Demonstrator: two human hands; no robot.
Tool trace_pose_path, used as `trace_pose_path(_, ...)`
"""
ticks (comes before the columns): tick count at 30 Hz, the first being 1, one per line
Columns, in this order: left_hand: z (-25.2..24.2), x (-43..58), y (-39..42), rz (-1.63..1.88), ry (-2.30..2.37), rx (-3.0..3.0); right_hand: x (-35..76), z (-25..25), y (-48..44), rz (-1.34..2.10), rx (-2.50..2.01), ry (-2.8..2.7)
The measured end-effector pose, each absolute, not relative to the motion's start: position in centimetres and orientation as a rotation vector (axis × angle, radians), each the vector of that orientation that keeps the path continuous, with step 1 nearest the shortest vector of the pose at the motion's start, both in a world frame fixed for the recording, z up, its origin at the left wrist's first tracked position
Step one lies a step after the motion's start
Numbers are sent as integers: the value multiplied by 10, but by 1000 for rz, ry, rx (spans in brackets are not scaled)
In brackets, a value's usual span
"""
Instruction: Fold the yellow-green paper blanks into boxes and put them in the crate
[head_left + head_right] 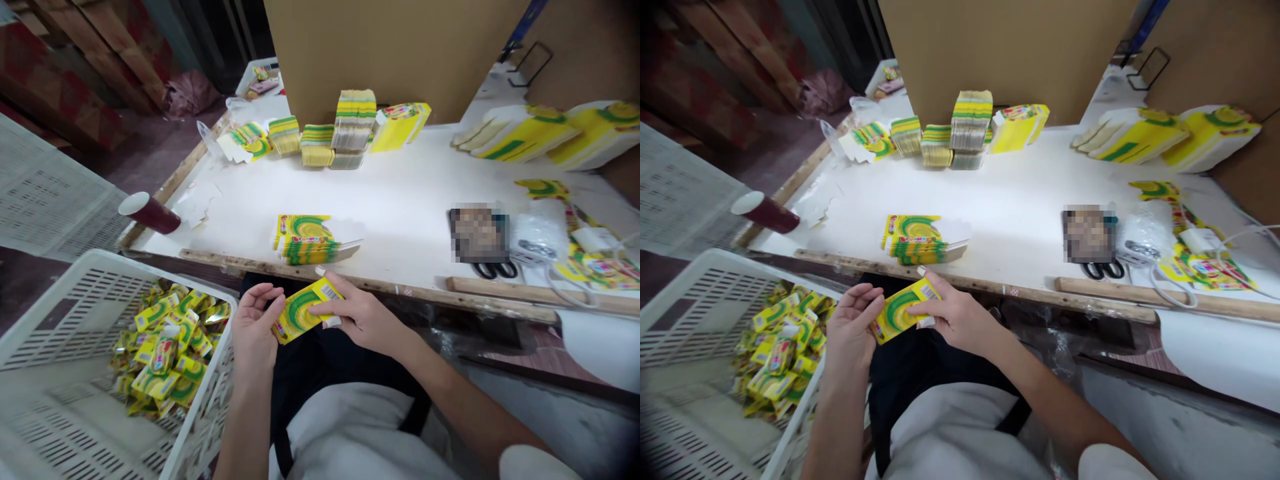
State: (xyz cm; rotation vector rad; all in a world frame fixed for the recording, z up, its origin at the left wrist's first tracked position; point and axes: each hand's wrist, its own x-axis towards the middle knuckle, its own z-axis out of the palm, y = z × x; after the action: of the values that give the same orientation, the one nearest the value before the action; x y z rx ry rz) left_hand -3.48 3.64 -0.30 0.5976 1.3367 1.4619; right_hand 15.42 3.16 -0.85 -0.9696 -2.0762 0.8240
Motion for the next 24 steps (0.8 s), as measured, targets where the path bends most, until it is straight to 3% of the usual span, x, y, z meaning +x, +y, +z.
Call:
trace_pose_path(13,-4,-25,29,1386,1302,528,146,-4,34,974,-944,-1851)
trace_pose_path(19,-8,-32,24,1478,1425,658,138,-13,37,1283,-805,-1681)
trace_pose_path(24,-10,-28,22,1489,1400,699,133,-13,36,1255,-866,-1592)
